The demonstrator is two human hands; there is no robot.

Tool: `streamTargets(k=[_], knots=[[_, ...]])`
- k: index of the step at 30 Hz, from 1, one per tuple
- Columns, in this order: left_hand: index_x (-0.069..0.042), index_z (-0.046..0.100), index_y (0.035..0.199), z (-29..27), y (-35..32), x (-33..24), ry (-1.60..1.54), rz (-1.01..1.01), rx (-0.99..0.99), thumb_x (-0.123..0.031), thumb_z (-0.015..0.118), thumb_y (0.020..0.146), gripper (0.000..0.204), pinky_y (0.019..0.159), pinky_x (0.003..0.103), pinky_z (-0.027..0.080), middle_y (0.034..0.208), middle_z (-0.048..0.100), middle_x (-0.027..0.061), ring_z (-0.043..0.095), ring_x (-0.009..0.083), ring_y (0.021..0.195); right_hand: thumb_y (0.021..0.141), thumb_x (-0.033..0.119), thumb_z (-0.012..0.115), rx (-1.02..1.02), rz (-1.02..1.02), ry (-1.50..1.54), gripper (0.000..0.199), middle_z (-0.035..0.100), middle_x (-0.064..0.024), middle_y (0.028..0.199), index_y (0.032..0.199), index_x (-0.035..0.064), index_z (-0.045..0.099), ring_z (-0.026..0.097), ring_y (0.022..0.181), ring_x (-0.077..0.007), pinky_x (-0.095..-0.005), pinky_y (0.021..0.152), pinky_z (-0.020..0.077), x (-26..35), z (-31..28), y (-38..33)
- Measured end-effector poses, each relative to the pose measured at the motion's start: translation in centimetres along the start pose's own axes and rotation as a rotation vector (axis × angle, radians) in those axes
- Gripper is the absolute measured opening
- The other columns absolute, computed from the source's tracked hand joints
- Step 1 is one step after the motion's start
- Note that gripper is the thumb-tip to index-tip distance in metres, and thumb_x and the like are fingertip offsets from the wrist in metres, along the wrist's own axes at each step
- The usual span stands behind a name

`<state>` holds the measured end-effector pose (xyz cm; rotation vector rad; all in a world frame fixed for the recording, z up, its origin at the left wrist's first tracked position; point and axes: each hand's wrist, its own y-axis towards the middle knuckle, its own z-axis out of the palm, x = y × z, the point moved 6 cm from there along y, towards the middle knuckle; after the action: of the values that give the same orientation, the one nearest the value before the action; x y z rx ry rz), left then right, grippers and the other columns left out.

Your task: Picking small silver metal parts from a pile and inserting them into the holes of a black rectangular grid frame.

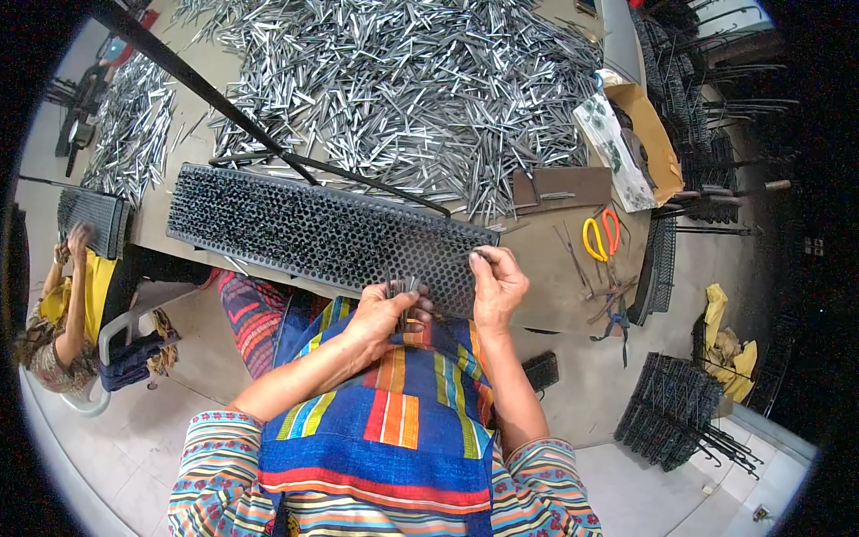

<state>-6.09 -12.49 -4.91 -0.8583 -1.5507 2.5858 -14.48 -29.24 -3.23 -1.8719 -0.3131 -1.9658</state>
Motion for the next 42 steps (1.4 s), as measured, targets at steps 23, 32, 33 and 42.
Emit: streamTargets(k=[23, 32, 33, 42], knots=[[-0.001, 0.064, 0.089, 0.7, -0.4, -1.4, -0.085, 0.12, 0.006, 0.002, 0.06, 0.084, 0.007, 0.051, 0.025, 0.053, 0.076, 0.069, 0.0106, 0.066, 0.0162, 0.061, 0.079, -0.001, 0.068, 0.306, 0.067, -0.37, 0.011, 0.065, -0.0067, 0.072, 0.089, -0.0042, 0.066, 0.06, 0.06, -0.0121, -0.0252, 0.055, 0.048, 1.2, 2.6, -1.0], [-0.001, 0.063, 0.088, 1.7, 0.0, -0.9, -0.069, 0.114, -0.017, 0.002, 0.058, 0.087, 0.006, 0.051, 0.026, 0.054, 0.081, 0.069, 0.0101, 0.067, 0.0161, 0.063, 0.081, 0.0, 0.065, 0.046, 0.347, 0.138, 0.003, 0.062, -0.0027, 0.069, 0.085, -0.0007, 0.065, 0.046, 0.047, -0.0048, -0.0191, 0.042, 0.0343, -1.3, -0.5, -2.8], [-0.001, 0.063, 0.088, 1.7, 0.1, -0.8, -0.065, 0.114, -0.016, 0.002, 0.058, 0.087, 0.006, 0.051, 0.026, 0.054, 0.081, 0.069, 0.0101, 0.067, 0.0161, 0.063, 0.081, 0.0, 0.065, -0.066, 0.272, 0.141, 0.003, 0.061, -0.002, 0.068, 0.085, -0.0002, 0.065, 0.044, 0.045, -0.0044, -0.019, 0.041, 0.032, -0.8, -1.6, -2.3], [0.0, 0.063, 0.093, 3.6, 0.4, 0.7, -0.048, 0.015, 0.041, 0.003, 0.057, 0.087, 0.01, 0.057, 0.03, 0.057, 0.084, 0.07, 0.0136, 0.068, 0.0192, 0.067, 0.081, -0.002, 0.068, -0.106, -0.383, -0.404, 0.007, 0.062, -0.001, 0.074, 0.087, -0.0032, 0.066, 0.053, 0.062, -0.0065, -0.0203, 0.056, 0.0415, 1.5, -4.2, 1.3]])
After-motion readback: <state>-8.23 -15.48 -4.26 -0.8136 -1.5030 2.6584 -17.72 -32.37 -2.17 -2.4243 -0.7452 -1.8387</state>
